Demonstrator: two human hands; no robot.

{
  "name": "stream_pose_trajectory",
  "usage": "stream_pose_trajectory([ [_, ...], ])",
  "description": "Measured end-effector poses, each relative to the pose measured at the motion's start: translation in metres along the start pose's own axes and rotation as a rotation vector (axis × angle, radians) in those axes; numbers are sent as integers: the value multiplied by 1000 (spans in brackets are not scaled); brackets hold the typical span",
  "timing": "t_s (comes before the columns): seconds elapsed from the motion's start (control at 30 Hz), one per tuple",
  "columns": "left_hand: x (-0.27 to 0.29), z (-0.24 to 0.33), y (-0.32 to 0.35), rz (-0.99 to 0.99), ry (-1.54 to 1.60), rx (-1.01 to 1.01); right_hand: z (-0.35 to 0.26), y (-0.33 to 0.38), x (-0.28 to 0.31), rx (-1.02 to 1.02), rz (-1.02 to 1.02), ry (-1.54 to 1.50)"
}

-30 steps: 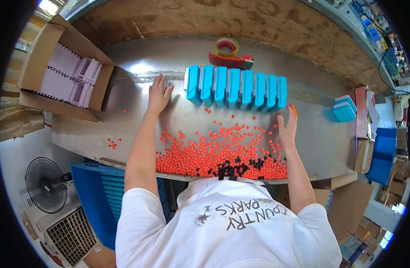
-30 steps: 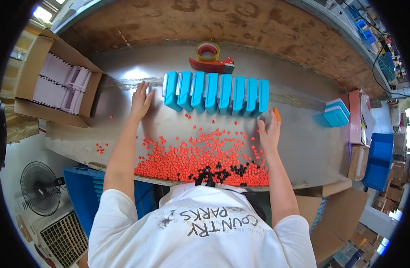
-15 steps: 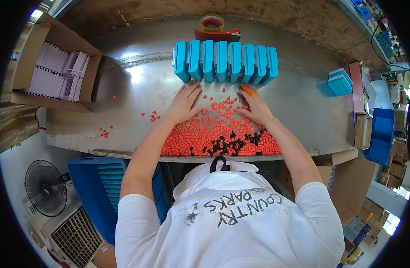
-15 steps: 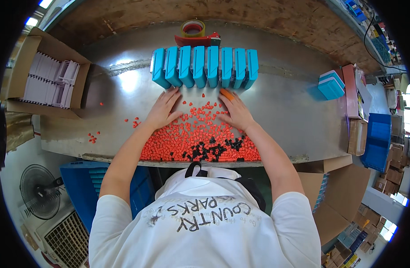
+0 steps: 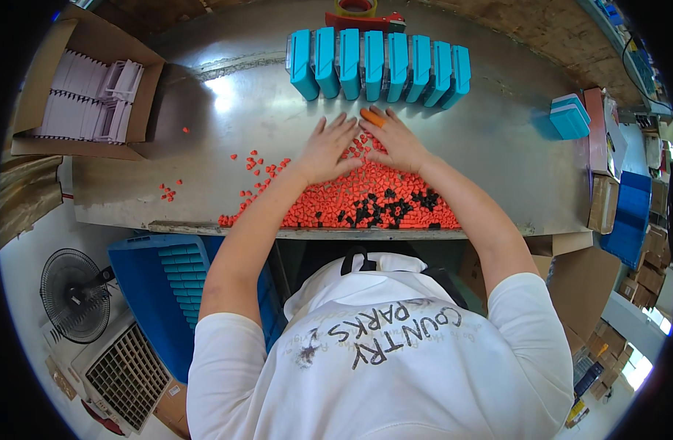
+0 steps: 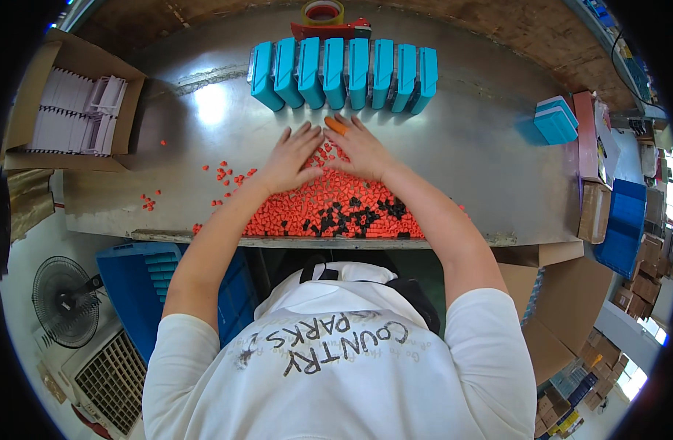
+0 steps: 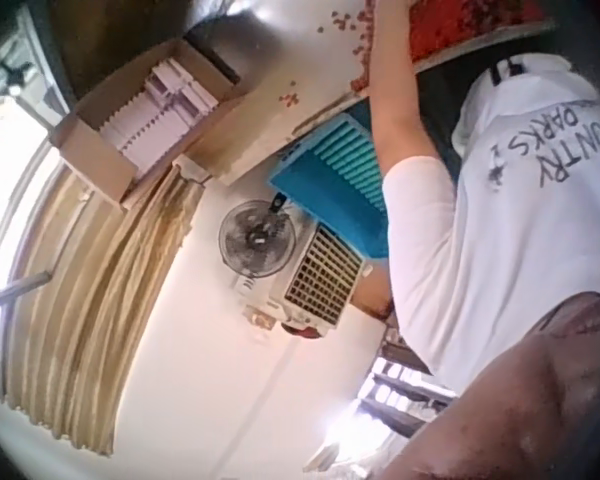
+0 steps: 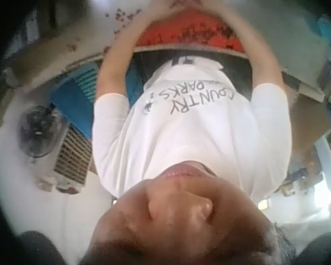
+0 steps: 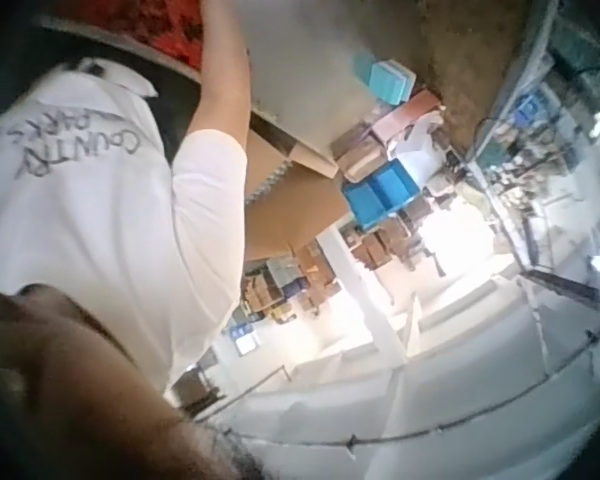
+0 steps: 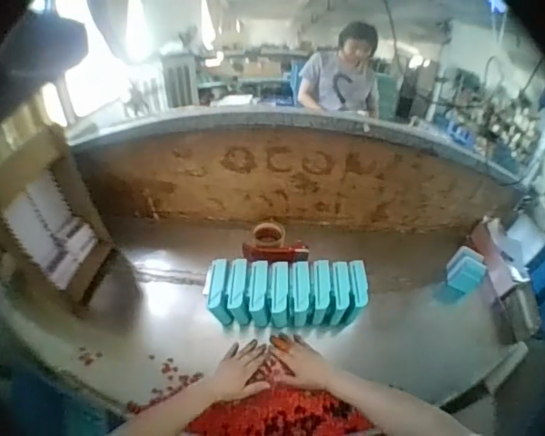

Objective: Sorting and placing small plastic components into teal meter housings at a workbench.

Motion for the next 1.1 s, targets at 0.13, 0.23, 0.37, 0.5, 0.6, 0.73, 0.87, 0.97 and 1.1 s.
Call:
stream_pose_trajectory([
  [0.13,-9,32,34,-113,76,-71,-32,39,-16,30,-75,-96],
  [0.23,13,28,36,31,194,-88,-43,56,11,-2,-11,-133],
  [0.37,76,-21,-1,748,385,448,2,47,86,-320,705,-150],
  [0.5,76,-106,-55,868,353,778,112,20,119,-859,1002,-333],
  [0.6,76,-106,-72,571,616,754,115,10,96,-871,801,-552],
  [0.73,86,-116,-25,547,361,847,36,-7,87,-887,741,-477],
  [0.87,107,-120,21,312,189,1004,-8,-21,49,-803,822,-442],
  [0.97,98,-86,15,290,-356,956,-37,-32,47,-889,805,-445],
  [1.1,83,-19,-31,175,-265,735,15,13,65,-793,822,-187],
])
Point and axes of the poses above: each hand's wrist, its own y-axis away from the middle knuckle, its own x-axis out of the back of the hand, z = x × y, the point moved 2 cm from there along -y, towards the middle knuckle, and after that the axes turned 6 degrees about -y, right-handed, at the moved point
